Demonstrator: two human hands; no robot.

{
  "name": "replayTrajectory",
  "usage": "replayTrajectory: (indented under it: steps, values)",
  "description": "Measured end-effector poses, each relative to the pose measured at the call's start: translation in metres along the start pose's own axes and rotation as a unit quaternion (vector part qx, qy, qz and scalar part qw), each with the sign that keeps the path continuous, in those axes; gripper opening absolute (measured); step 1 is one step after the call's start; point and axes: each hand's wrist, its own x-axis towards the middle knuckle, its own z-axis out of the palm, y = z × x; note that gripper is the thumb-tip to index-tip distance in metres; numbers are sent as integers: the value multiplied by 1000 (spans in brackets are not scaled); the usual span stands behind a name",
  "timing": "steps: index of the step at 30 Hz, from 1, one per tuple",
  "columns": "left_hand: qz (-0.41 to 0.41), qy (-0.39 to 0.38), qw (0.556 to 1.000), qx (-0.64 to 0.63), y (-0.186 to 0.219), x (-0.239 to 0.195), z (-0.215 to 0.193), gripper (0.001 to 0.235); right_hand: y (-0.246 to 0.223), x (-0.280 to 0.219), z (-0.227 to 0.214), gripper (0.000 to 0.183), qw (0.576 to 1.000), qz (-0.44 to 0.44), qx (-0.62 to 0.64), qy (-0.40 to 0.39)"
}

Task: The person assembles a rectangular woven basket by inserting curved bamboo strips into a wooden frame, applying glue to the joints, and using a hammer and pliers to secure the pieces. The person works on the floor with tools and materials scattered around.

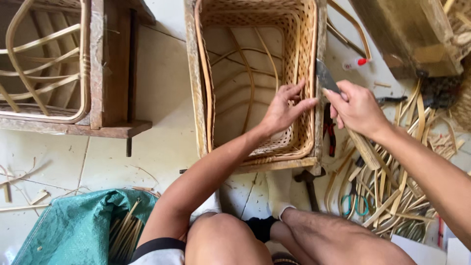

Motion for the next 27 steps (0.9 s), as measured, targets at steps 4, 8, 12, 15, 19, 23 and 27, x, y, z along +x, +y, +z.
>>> replayTrajectory:
  steps: [4, 8, 12, 15, 19, 23, 27]
  values:
    - [38, -88, 981, 166, 27, -30, -26, 77, -10, -58, -16, 23, 996, 42, -72, 37]
    - [102, -189, 868, 447, 41, -124, -38, 81, 5, -129, 9, 28, 986, 162, -23, -18]
    - [240, -152, 777, 562, 31, -156, -42, 67, 20, -160, 35, 28, 977, 207, 47, -37]
    - [261, -140, 781, 550, 27, -155, -41, 62, 18, -163, 41, 32, 976, 202, 65, -56]
    - [248, -143, 793, 537, 30, -156, -42, 53, -4, -155, 36, 37, 974, 210, -30, -84]
    - [231, -151, 801, 531, 29, -159, -40, 49, -17, -141, 28, 32, 961, 230, -80, -130]
    - [244, -138, 801, 530, 29, -158, -41, 51, -6, -144, 30, 34, 968, 193, -108, -120]
